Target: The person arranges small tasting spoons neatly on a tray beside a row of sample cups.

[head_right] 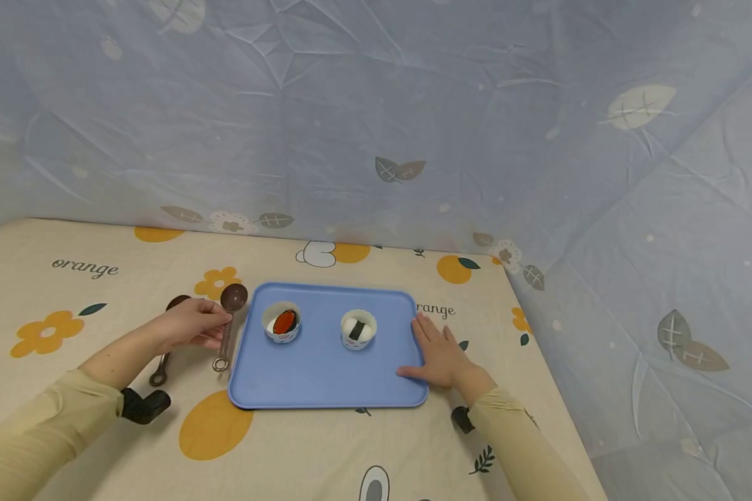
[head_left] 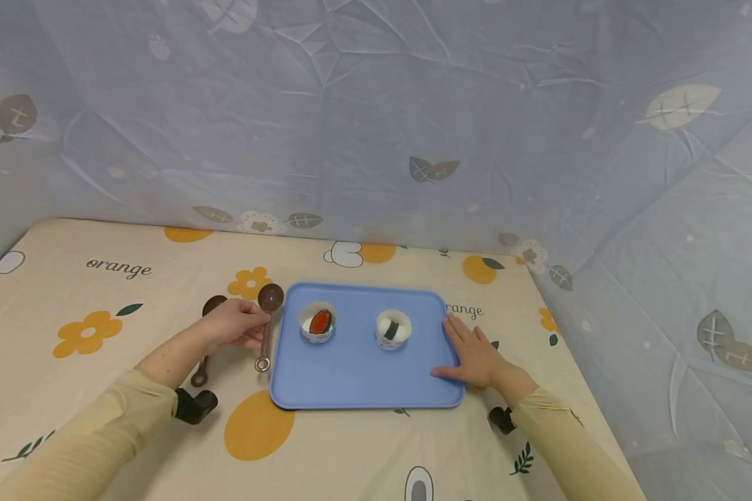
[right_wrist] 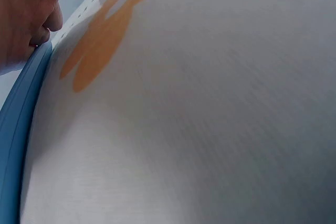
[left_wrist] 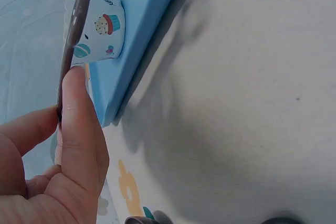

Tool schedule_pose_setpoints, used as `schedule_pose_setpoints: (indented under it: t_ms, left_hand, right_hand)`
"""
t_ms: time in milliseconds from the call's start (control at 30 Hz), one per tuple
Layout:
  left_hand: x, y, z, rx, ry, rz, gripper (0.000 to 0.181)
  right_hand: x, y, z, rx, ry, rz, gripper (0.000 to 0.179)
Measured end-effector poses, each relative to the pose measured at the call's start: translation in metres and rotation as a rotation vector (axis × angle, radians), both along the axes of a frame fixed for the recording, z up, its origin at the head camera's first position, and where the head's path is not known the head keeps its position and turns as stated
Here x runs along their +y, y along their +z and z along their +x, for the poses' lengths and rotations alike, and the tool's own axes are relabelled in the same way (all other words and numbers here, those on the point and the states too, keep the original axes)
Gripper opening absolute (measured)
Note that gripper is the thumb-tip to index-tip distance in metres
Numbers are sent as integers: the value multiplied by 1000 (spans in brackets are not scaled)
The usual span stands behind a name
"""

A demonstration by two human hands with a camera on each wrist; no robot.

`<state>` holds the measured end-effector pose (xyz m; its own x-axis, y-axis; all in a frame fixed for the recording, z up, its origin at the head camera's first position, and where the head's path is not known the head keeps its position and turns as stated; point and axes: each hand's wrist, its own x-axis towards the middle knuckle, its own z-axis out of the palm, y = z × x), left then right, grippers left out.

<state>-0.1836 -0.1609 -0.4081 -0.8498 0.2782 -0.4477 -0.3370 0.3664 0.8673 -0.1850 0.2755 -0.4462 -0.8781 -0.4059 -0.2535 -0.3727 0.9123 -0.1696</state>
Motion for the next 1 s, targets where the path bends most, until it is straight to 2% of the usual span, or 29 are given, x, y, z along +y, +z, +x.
schedule_pose_setpoints:
  t_ms: [433, 1000]
  left_hand:
    - [3, 3, -1, 5, -33, 1, 26]
    - [11, 14, -1, 6, -40, 42, 26]
  right_hand:
    - [0, -1, 0, 2, -1, 4, 101]
    - [0, -1, 0, 4, -4, 8, 101]
